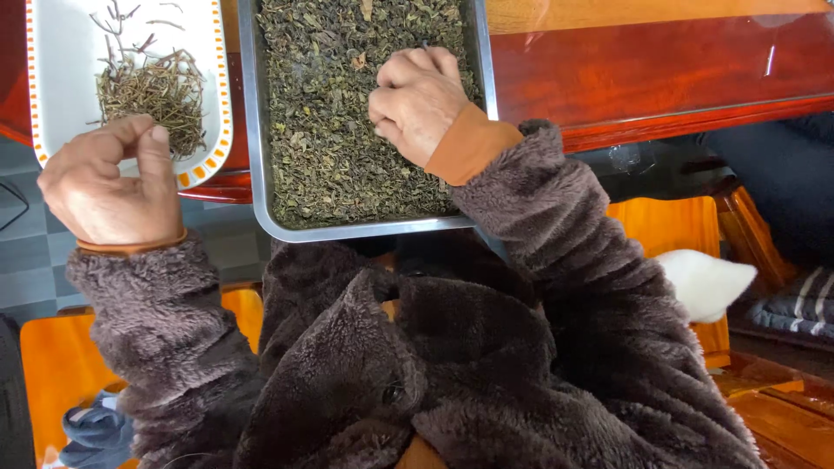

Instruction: Manually sorting dried tea leaves by picking out stems and placing them in a separate bowl

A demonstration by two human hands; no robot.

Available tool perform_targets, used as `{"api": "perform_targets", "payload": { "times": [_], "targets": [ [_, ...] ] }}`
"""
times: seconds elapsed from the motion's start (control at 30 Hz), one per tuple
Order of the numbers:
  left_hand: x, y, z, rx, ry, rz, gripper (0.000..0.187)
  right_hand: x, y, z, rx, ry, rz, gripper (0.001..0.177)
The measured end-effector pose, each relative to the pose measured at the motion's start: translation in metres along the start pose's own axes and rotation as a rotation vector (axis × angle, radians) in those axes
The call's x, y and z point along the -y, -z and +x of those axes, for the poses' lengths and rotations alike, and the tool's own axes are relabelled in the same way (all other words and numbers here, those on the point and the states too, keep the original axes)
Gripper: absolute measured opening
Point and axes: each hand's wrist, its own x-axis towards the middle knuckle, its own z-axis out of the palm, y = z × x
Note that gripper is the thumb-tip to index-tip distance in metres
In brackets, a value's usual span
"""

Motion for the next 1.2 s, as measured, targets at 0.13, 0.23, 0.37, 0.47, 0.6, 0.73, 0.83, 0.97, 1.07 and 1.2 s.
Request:
{"api": "perform_targets", "payload": {
  "times": [0.13, 0.23, 0.37, 0.47, 0.6, 0.73, 0.83, 0.97, 1.07, 1.2],
  "targets": [
    [-0.015, 0.005, 0.000, -0.017, 0.002, 0.026, 0.010, 0.010, 0.031, 0.000, 0.064, -0.085, 0.088, 0.015],
    [-0.031, 0.006, -0.004, -0.011, 0.031, -0.032, 0.010, 0.002, 0.042, -0.006, -0.019, -0.133, 0.225, 0.017],
    [-0.060, 0.006, -0.005, 0.015, 0.081, -0.047, 0.035, -0.015, 0.048, -0.016, -0.152, -0.011, 0.457, 0.024],
    [-0.093, 0.007, -0.003, 0.034, -0.003, -0.104, 0.027, -0.023, 0.046, -0.020, -0.186, -0.004, 0.392, 0.022],
    [-0.125, -0.005, -0.007, 0.071, -0.141, -0.292, 0.019, -0.009, 0.043, -0.013, 0.051, -0.166, 0.044, 0.014],
    [-0.134, -0.018, -0.014, 0.089, -0.177, -0.415, 0.017, 0.012, 0.046, 0.001, 0.337, -0.234, 0.057, 0.031],
    [-0.134, -0.022, -0.018, 0.118, -0.182, -0.403, 0.013, 0.007, 0.031, -0.001, 0.339, -0.121, -0.016, 0.040],
    [-0.131, -0.023, -0.020, 0.114, -0.169, -0.401, 0.009, -0.007, 0.024, -0.010, 0.139, -0.117, 0.006, 0.024],
    [-0.130, -0.024, -0.022, 0.114, -0.165, -0.408, 0.009, -0.013, 0.010, -0.011, 0.065, -0.087, -0.044, 0.015],
    [-0.129, -0.024, -0.024, 0.122, -0.158, -0.396, 0.008, -0.022, -0.008, -0.011, 0.050, -0.044, -0.092, 0.013]
  ]
}}
